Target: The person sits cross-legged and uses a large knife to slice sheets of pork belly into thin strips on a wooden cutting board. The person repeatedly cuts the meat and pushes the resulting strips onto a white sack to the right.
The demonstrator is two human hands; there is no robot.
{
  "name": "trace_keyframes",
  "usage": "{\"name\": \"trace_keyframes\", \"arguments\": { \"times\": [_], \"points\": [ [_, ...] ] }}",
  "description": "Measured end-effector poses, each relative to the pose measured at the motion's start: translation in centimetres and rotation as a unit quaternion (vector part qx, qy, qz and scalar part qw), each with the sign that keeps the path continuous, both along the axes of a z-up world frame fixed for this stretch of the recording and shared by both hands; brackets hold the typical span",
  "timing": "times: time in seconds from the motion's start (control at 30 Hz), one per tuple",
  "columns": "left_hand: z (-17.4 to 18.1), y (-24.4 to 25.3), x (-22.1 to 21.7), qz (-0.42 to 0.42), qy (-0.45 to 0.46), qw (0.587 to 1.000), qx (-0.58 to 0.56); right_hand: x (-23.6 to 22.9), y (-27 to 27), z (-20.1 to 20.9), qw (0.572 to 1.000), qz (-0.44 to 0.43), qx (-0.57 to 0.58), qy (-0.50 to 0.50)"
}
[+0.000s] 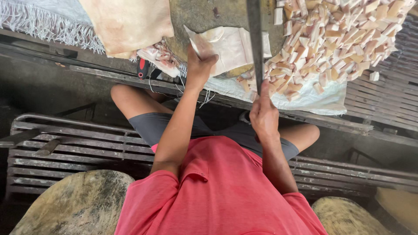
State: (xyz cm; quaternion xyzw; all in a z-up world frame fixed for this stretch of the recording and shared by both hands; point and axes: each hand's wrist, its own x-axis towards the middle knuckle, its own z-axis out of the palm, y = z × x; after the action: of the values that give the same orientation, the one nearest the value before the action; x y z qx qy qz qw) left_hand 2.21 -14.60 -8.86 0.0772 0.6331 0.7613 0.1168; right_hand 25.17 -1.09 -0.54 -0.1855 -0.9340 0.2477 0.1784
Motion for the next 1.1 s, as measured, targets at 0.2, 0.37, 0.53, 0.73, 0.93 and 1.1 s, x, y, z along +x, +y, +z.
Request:
{"name": "trace_keyframes", "arguments": {
  "times": [0.2,0.37,0.53,0.73,0.93,1.1],
  "points": [
    [0.9,-1.9,0.1,-0.037,0.024,0.998,-0.034,-2.1,-1.0,-0.8,0.995,0.052,0.063,-0.048],
    [1.1,-1.7,0.1,-0.025,0.015,0.998,-0.053,0.3,0.3,6.2,0.999,-0.032,0.002,-0.028],
    [0.5,-1.8,0.4,-0.014,0.047,0.998,-0.044,0.2,1.2,6.7,0.880,-0.069,-0.095,0.461],
    [0.1,-1.6,0.0,-0.013,-0.007,1.000,0.010,-0.9,-0.8,-0.9,0.986,0.013,0.018,-0.165],
    [1.1,-0.7,0.1,-0.030,-0.082,0.994,0.067,-0.7,0.2,-0.8,0.990,0.000,-0.019,-0.136],
    [3.2,0.0,-0.2,-0.072,-0.020,0.996,-0.038,-0.7,-0.5,-0.8,0.996,-0.023,-0.029,-0.078]
  ]
}}
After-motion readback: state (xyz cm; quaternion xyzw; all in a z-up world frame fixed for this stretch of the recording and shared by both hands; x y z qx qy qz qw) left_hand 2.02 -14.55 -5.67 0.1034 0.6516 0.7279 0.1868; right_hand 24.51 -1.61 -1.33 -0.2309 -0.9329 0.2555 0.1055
